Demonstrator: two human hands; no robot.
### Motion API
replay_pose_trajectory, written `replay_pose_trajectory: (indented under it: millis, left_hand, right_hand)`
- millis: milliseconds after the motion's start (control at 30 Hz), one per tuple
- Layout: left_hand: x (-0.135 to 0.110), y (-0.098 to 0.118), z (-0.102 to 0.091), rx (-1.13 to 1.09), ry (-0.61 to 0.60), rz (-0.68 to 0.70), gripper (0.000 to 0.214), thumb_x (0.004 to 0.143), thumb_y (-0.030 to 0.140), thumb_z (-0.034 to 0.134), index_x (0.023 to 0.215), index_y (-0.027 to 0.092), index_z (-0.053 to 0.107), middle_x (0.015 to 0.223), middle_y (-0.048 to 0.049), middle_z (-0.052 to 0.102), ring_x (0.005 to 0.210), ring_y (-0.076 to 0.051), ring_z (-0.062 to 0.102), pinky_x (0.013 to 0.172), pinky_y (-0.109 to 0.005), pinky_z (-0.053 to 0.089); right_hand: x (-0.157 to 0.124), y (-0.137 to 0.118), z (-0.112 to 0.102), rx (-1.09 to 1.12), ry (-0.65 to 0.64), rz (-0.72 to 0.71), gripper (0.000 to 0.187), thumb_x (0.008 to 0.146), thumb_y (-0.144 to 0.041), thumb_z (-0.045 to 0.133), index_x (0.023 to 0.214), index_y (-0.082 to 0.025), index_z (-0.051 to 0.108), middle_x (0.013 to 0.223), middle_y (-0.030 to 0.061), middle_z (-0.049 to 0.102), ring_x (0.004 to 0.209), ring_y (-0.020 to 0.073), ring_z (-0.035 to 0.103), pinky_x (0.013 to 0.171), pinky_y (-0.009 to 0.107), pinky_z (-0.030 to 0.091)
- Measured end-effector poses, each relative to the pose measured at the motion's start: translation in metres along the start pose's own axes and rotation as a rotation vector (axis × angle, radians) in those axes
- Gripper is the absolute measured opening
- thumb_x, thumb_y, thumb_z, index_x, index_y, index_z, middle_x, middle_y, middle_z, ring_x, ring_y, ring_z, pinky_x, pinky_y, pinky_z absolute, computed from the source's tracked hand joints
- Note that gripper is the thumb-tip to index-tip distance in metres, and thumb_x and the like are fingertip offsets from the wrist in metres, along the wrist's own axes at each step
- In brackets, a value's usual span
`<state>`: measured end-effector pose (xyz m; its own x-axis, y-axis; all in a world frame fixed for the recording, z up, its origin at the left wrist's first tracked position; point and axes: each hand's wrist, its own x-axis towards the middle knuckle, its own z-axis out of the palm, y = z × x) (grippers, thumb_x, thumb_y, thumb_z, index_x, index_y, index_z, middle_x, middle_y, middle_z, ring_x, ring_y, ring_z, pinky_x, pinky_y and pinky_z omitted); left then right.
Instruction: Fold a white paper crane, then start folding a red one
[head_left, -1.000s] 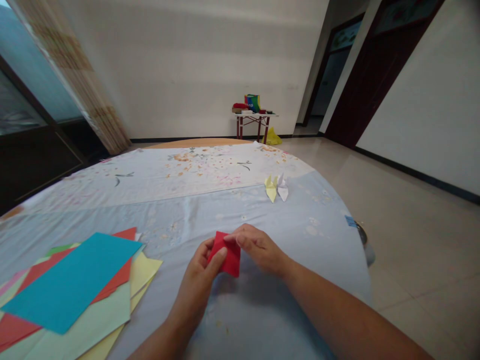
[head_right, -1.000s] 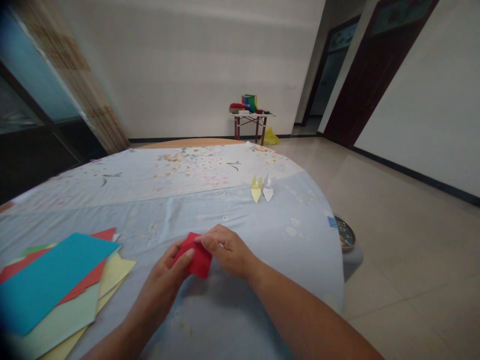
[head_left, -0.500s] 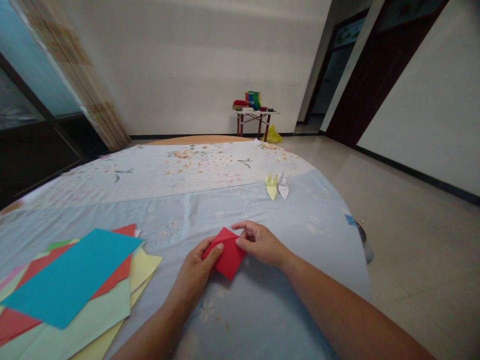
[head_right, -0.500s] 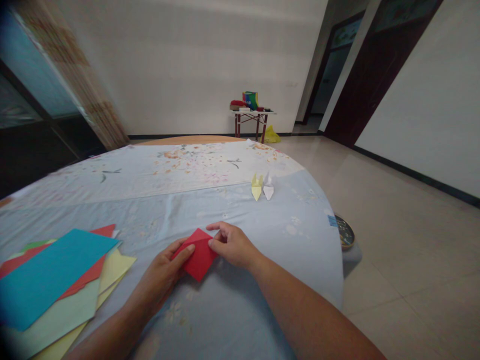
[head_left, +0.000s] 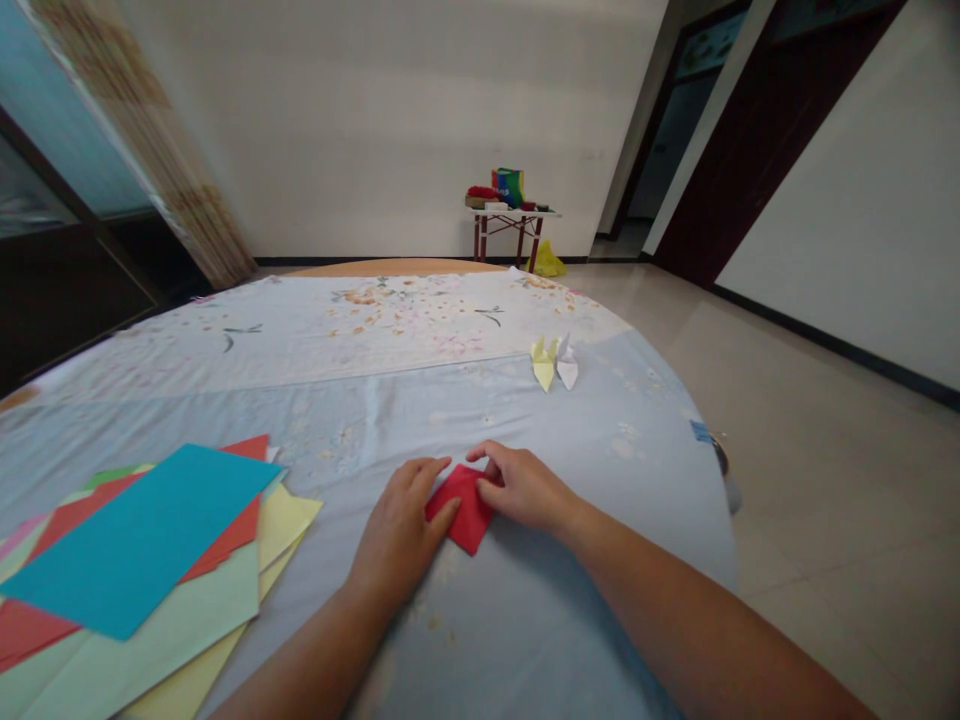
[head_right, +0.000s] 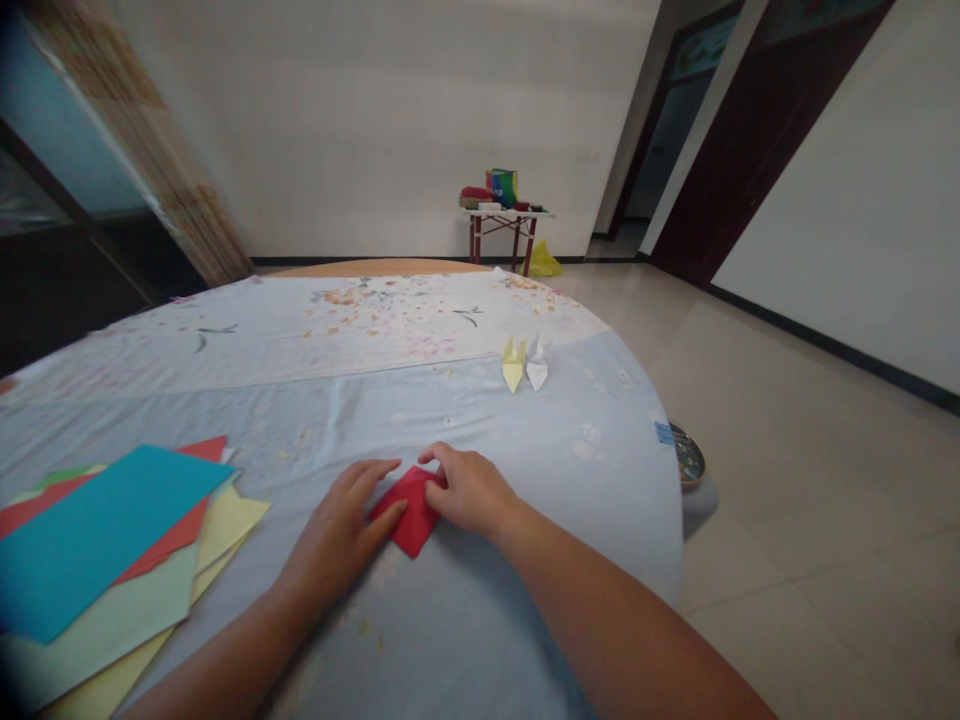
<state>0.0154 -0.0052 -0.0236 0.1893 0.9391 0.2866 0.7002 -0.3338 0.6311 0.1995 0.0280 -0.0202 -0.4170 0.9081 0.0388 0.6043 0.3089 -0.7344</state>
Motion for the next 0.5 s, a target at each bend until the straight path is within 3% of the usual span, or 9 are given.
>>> replay_pose_trajectory:
  millis: [133,267,400,500]
  left_hand:
    - [-0.001,0.004,-0.005,0.178,-0.099,0.179,0.024,0.081,0.026,0.050,0.101,0.026,0.063,0.105,-0.0071,0.059,0.098,-0.023,0.052,0.086,-0.041,0.041]
    - [-0.004,0.010,-0.009,0.190,-0.198,0.231,0.025,0.084,0.026,0.046,0.103,0.028,0.064,0.103,-0.0060,0.063,0.095,-0.022,0.054,0.083,-0.040,0.040]
    - [-0.007,0.007,-0.008,0.189,-0.195,0.226,0.026,0.083,0.029,0.049,0.104,0.030,0.064,0.107,-0.0061,0.062,0.097,-0.023,0.054,0.083,-0.040,0.040]
    - [-0.007,0.005,-0.008,0.206,-0.200,0.236,0.025,0.082,0.031,0.049,0.101,0.031,0.065,0.108,-0.0067,0.062,0.099,-0.024,0.054,0.085,-0.042,0.039]
  right_hand:
    - [-0.002,-0.005,-0.004,-0.170,-0.002,-0.035,0.030,0.075,-0.024,0.052,0.105,-0.024,0.057,0.070,-0.0009,0.061,0.061,0.0121,0.052,0.056,0.021,0.032]
    - [0.000,0.000,-0.013,-0.117,-0.074,-0.060,0.023,0.075,-0.024,0.053,0.096,-0.021,0.060,0.067,-0.0017,0.059,0.058,0.0102,0.050,0.055,0.020,0.032]
    - [0.000,0.011,-0.030,0.123,-0.298,-0.076,0.030,0.072,-0.016,0.052,0.101,-0.017,0.059,0.068,-0.0024,0.057,0.059,0.0082,0.048,0.055,0.017,0.037]
    - [0.000,0.015,-0.042,0.126,-0.440,-0.133,0.039,0.066,-0.006,0.050,0.102,-0.015,0.061,0.072,-0.0019,0.059,0.060,0.0079,0.049,0.056,0.017,0.038]
